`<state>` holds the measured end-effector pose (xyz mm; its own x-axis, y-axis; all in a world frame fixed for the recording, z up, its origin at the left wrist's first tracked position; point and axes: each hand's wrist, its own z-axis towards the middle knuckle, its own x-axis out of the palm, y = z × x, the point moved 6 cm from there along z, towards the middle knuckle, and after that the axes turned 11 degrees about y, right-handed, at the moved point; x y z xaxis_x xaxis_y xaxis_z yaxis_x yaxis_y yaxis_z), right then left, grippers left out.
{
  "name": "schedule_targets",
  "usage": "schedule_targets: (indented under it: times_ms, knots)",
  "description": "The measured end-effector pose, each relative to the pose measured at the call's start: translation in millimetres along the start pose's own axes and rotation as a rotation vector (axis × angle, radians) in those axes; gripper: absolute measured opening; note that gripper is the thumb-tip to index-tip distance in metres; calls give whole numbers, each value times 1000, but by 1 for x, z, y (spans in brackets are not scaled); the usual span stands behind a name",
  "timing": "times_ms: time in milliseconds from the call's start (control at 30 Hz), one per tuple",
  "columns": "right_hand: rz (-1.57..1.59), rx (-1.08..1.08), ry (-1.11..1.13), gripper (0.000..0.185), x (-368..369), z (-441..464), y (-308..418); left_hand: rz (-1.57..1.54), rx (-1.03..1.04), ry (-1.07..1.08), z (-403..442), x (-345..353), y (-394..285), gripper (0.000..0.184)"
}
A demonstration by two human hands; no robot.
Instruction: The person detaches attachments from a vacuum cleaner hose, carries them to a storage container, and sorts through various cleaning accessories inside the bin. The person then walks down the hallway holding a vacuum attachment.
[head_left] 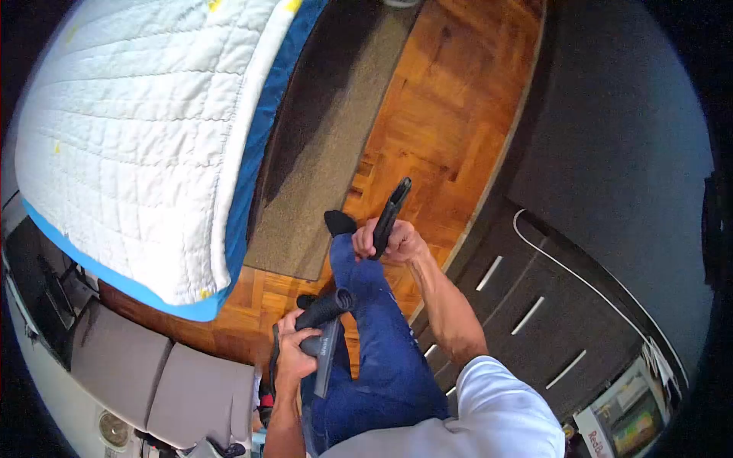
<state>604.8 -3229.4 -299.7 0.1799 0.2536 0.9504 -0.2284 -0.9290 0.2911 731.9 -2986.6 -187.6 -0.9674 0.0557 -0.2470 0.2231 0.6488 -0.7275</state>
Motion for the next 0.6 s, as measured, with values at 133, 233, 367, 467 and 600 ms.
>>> schedule_targets:
  times_ms: [133, 233, 367, 467, 600]
  knots:
    - [-164, 16, 126, 40, 89, 4, 29, 38, 34, 26, -41, -15, -17, 32]
    - [-228, 44, 158, 40, 140, 4, 30, 50, 56, 10, -68, -22, -27, 31]
    - [-267, -23, 255, 40, 205, 3, 14, 33, 70, -20, -104, -31, -21, 31]
    - [-294, -43, 164, 42, 220, -10, -16, 56, 140, -66, -127, -35, -5, 29]
    - [-240, 115, -150, 39, 227, -31, -76, 16, 96, -119, -153, -39, 27, 25]
